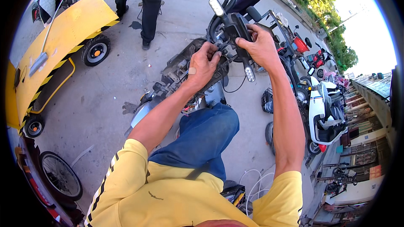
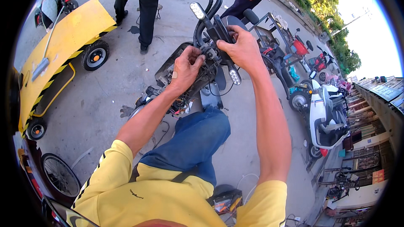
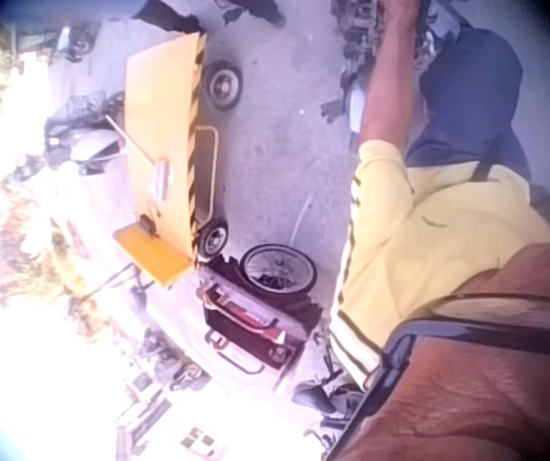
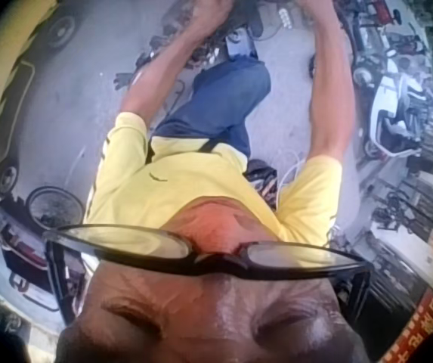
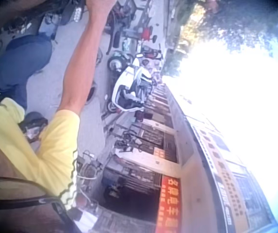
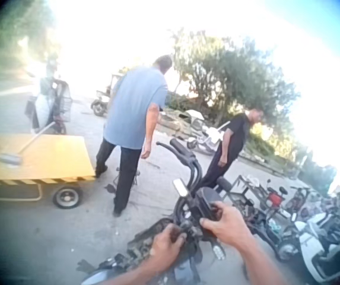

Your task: The person works on the handlebar area of a scooter, using a screwdriver to remove and reinstall a control module. They manipulate wires and fasteners, repeatedly adjusting the component on the handlebar stem.

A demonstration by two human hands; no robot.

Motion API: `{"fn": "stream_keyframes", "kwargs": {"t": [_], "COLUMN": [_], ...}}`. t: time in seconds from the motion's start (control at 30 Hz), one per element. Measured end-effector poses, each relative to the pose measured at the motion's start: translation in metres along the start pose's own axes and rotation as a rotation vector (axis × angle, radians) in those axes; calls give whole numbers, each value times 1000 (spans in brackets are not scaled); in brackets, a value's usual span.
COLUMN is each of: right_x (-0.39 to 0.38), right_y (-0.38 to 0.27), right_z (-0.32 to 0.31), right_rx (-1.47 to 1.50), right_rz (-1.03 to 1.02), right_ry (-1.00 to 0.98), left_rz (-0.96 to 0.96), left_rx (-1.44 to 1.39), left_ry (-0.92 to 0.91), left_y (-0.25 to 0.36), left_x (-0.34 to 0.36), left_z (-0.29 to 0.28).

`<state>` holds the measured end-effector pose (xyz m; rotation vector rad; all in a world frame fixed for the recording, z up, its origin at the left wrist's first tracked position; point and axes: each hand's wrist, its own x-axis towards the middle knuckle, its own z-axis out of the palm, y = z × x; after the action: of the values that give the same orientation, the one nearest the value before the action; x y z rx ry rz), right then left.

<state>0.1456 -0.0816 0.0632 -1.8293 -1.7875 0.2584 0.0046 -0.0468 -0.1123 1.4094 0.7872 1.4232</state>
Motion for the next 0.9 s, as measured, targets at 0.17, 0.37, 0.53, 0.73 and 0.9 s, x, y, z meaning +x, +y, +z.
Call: {"fn": "stream_keyframes", "kwargs": {"t": [0.17,0.37,0.53,0.73,0.9], "right_x": [4,13,16,23,25], "right_y": [22,14,12,16,14], "right_z": [3,0,3,6,14], "right_rx": [-5,-72,-99,-140,-129], "right_rz": [17,57,81,85,73], "right_ry": [3,-58,-88,-71,-101], "left_rz": [126,119,-96,-204,73], "left_rx": [280,283,318,446,370], "left_ry": [32,11,-112,-169,47], "left_y": [-4,-4,5,11,-2], "left_x": [0,3,9,32,7], "left_z": [6,0,-10,-9,-5]}}
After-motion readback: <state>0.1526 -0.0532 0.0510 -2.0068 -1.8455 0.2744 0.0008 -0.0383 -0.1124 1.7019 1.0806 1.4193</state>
